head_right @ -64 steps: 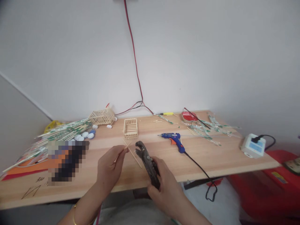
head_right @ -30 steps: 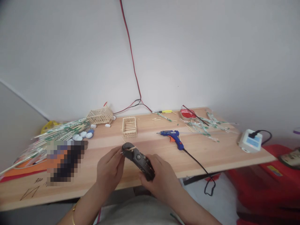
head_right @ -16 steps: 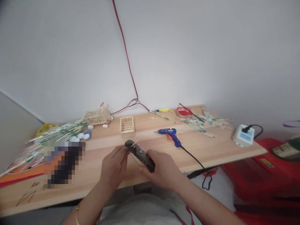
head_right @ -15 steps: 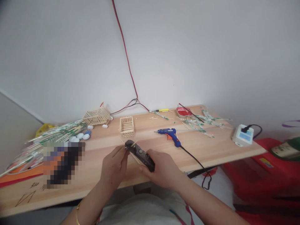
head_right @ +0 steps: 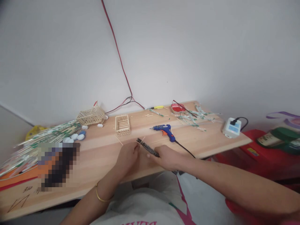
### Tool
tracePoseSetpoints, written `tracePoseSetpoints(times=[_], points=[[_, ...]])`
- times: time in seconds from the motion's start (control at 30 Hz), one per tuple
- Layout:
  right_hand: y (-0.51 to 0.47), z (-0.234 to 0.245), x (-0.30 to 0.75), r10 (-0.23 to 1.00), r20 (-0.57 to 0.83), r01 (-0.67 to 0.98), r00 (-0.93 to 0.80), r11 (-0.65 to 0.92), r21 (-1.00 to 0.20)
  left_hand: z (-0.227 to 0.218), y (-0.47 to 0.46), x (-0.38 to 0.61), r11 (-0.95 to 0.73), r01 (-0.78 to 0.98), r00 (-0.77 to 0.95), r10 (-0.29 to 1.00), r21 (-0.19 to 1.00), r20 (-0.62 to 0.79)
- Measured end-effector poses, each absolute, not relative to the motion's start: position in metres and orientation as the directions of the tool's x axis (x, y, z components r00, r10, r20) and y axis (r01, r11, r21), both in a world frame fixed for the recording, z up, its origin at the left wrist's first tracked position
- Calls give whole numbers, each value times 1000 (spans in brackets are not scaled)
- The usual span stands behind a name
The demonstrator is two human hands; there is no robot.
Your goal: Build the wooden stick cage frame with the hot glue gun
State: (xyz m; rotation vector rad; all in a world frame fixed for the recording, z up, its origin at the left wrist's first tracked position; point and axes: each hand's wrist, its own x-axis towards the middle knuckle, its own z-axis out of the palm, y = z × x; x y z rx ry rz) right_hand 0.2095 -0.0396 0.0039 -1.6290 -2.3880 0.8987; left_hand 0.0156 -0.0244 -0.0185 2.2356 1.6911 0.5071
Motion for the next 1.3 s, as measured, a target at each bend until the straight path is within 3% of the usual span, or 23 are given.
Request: tracePoseSetpoints(times=[0.37, 0.57, 0.77, 0.93, 1.07, 1.2, 1.3], points=[[-28, 1, 208, 783, -521, 809, -340, -39, -586, -21, -6, 16, -256, 819, 297, 955, 513, 2], [-27, -10, 211, 773, -554, 799, -309, -105, -592, -13, -1, 15, -216, 754, 327, 943, 621, -68], [-20, -5, 211, 781, -557, 826, -283, -96, -555, -17, 4, 9, -70, 617, 299, 942, 784, -151], [1, 3, 209, 921, -334, 935, -198, 76, -346, -17, 4, -3, 84, 391, 248, 949, 916, -193], [5, -1, 203, 977, -158, 965, -141, 100, -242, -9, -4, -21, 145, 204, 166, 969, 968, -180], [-4, -15, 191, 985, 47, 979, -168, 172, -114, -6, -13, -41, 261, -129, 72, 965, 957, -254], [-9, -26, 182, 973, 162, 982, -161, 174, -69, -7, -16, -50, 294, -231, 82, 956, 927, -282]])
